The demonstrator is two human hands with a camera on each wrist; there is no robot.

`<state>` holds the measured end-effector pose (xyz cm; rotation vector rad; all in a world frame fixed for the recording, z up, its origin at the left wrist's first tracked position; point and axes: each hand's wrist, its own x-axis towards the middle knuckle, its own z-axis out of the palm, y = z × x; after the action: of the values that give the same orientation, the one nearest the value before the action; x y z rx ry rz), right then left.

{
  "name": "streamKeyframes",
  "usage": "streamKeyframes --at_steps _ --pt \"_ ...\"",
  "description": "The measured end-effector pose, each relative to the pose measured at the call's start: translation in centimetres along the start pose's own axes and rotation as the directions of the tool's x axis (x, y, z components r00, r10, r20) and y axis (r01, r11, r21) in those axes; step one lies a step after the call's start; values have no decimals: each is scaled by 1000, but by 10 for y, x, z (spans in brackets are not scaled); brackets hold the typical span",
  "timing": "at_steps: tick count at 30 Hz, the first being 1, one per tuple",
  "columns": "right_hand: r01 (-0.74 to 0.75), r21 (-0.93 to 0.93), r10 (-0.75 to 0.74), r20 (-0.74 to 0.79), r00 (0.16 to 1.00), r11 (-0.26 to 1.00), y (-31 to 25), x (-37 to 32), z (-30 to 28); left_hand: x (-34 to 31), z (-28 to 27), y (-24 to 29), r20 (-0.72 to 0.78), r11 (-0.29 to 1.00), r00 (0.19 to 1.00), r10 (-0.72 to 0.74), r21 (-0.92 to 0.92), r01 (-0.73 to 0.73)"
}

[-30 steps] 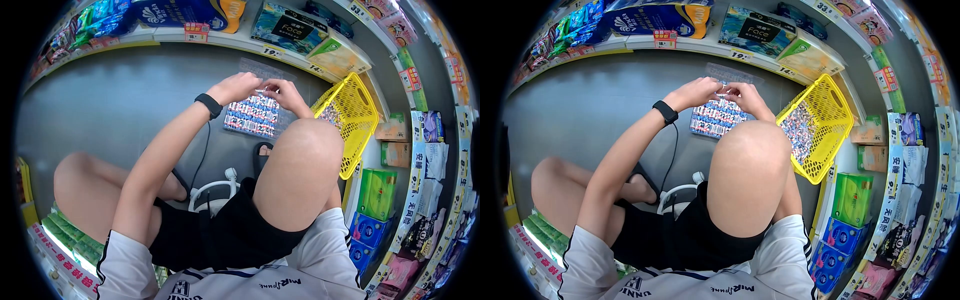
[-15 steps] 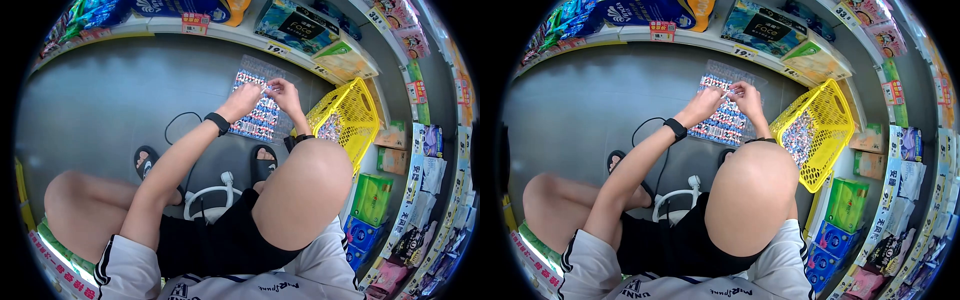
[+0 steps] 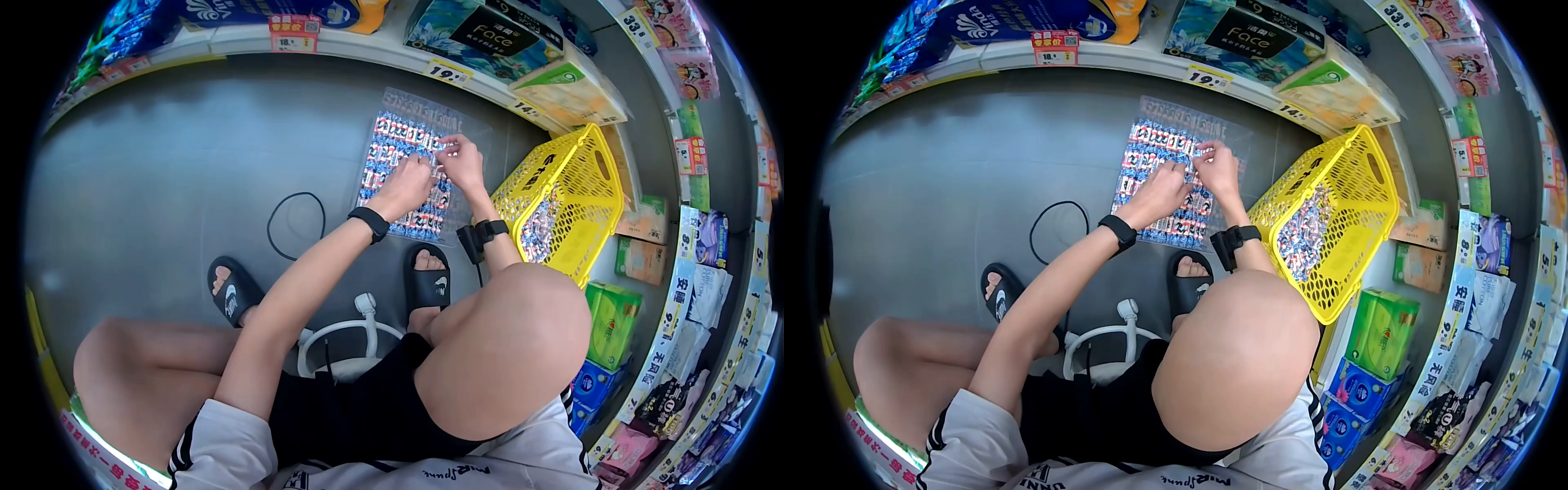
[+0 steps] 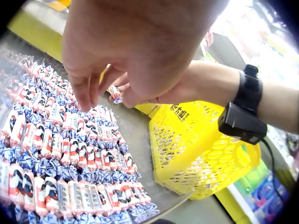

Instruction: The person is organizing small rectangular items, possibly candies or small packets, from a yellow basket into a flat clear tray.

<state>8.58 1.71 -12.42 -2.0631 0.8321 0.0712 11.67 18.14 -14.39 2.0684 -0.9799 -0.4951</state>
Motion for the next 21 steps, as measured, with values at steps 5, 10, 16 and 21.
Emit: streamKeyframes --at_steps 5,10,16,21 --pt "92 -284 -172 -270 947 954 18 30 25 4 11 -17 -58 967 997 52 252 -36" --pt "41 -312 -138 -297 945 949 21 41 39 10 17 -29 -31 878 998 54 477 -33" --pt "130 -185 -196 -409 891 974 27 46 52 19 19 -31 1 846 997 73 529 -63" --pt "137 -156 -192 -429 883 978 30 43 54 28 21 -31 51 771 997 61 632 -80"
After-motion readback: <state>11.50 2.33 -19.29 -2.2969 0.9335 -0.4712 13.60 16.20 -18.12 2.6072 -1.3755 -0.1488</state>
